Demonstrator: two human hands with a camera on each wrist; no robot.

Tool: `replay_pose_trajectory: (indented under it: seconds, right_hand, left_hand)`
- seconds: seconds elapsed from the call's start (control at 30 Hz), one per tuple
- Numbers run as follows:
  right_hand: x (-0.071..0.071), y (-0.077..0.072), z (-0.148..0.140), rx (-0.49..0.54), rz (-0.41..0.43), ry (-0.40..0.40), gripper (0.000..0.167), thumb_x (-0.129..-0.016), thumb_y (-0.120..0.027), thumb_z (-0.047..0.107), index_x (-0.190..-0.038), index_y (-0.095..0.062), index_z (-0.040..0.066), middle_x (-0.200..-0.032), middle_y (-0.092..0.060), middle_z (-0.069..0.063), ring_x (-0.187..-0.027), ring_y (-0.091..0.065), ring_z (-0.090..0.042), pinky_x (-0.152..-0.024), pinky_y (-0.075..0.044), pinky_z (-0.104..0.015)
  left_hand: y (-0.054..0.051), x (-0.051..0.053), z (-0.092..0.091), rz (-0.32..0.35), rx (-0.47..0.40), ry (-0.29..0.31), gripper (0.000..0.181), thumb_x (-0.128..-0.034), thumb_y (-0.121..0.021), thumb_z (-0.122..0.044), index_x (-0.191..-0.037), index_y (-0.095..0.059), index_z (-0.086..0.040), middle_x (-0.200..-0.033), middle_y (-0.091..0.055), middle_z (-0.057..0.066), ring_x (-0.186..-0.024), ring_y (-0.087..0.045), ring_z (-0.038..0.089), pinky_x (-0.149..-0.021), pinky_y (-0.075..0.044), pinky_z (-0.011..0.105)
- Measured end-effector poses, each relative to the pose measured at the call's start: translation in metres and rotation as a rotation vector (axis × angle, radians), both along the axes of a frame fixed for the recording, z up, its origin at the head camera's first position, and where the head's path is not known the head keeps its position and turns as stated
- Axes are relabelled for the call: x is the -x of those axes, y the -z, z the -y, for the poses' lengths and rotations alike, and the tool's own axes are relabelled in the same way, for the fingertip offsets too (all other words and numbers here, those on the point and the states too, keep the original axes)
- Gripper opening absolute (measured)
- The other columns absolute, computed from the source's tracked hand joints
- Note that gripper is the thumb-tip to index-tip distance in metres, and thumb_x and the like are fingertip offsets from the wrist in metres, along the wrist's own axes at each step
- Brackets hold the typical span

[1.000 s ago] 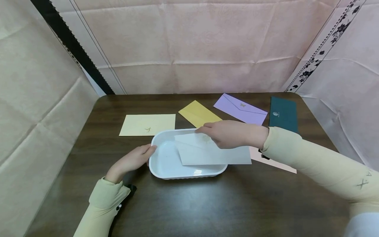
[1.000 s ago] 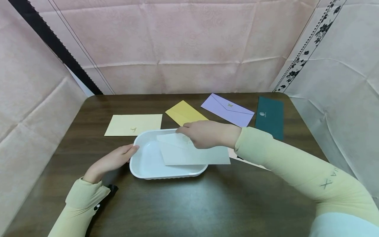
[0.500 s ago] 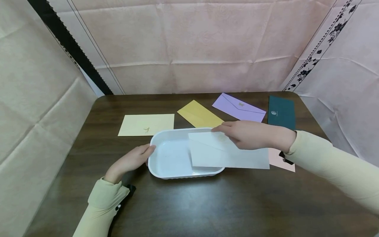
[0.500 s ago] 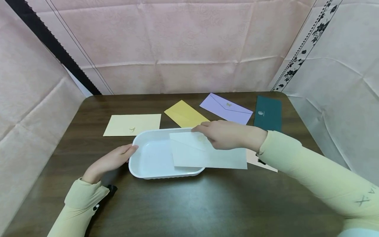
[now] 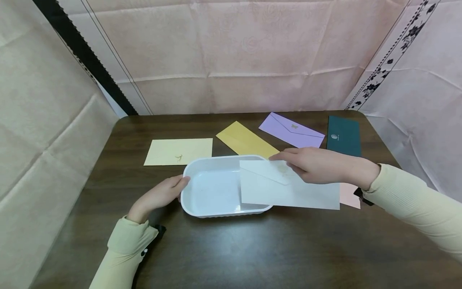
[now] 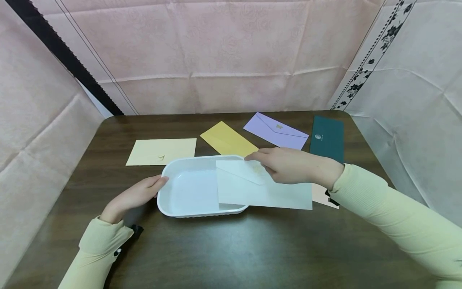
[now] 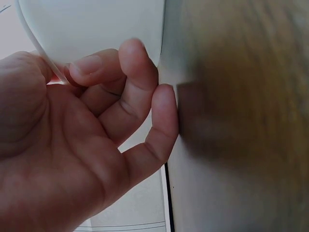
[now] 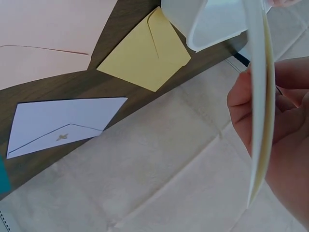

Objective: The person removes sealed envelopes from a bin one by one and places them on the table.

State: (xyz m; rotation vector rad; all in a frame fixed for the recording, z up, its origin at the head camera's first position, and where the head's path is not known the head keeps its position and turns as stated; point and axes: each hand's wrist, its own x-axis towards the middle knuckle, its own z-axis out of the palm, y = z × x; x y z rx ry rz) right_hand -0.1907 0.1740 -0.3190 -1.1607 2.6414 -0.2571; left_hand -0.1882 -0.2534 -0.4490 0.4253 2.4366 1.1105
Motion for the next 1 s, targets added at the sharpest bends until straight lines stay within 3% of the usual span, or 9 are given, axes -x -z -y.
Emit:
replay_pose_trajectory:
  seconds: [0.33,0.53,0.7,0.83,1.0]
  right_hand:
    - [-0.004,0.006,-0.005,0.073,0.034,0.003,0.045,-0.101,-0.054,0.003,-0.145,-0.052,0.014,-0.140,-0.058,-0.003,-0.116,-0.061,-0.018,-0.091,-0.052,-0.040]
    - [-0.008,0.012,-0.013,0.137,0.034,-0.009,0.042,-0.103,-0.052,0.003,-0.143,-0.053,0.015,-0.139,-0.058,0.006,-0.123,-0.058,-0.013,-0.098,-0.049,-0.040]
    - [-0.013,0.019,-0.024,0.185,0.030,-0.011,0.043,-0.102,-0.054,0.002,-0.141,-0.054,0.019,-0.138,-0.058,0.010,-0.120,-0.057,-0.008,-0.097,-0.050,-0.039]
    - [-0.019,0.027,-0.036,0.210,0.023,0.003,0.044,-0.100,-0.056,0.000,-0.139,-0.056,0.020,-0.137,-0.060,0.008,-0.102,-0.059,-0.005,-0.088,-0.051,-0.033]
    - [-0.028,0.038,-0.047,0.243,0.011,0.012,0.044,-0.100,-0.056,-0.001,-0.137,-0.058,0.023,-0.137,-0.058,0.011,-0.110,-0.059,-0.006,-0.090,-0.050,-0.030]
  left_hand:
    - [-0.004,-0.001,-0.001,-0.004,-0.004,0.004,0.043,-0.1103,-0.037,-0.040,-0.116,-0.058,-0.003,-0.085,-0.058,0.005,-0.085,-0.057,0.022,-0.081,-0.045,0.038]
    - [-0.001,0.000,0.000,0.005,0.004,-0.002,0.044,-0.1101,-0.036,-0.043,-0.114,-0.059,-0.005,-0.085,-0.059,0.005,-0.085,-0.057,0.022,-0.080,-0.045,0.038]
    - [-0.001,0.000,0.000,0.009,0.008,-0.003,0.044,-0.1100,-0.037,-0.043,-0.114,-0.058,-0.005,-0.085,-0.058,0.005,-0.085,-0.057,0.022,-0.080,-0.044,0.038]
    - [-0.004,-0.001,0.000,0.009,0.017,-0.005,0.044,-0.1100,-0.037,-0.042,-0.115,-0.058,-0.004,-0.085,-0.058,0.006,-0.085,-0.056,0.022,-0.080,-0.044,0.037]
    - [-0.002,-0.001,0.001,0.007,0.024,-0.004,0.048,-0.1098,-0.036,-0.044,-0.125,-0.056,-0.003,-0.090,-0.059,0.005,-0.091,-0.056,0.022,-0.083,-0.044,0.038]
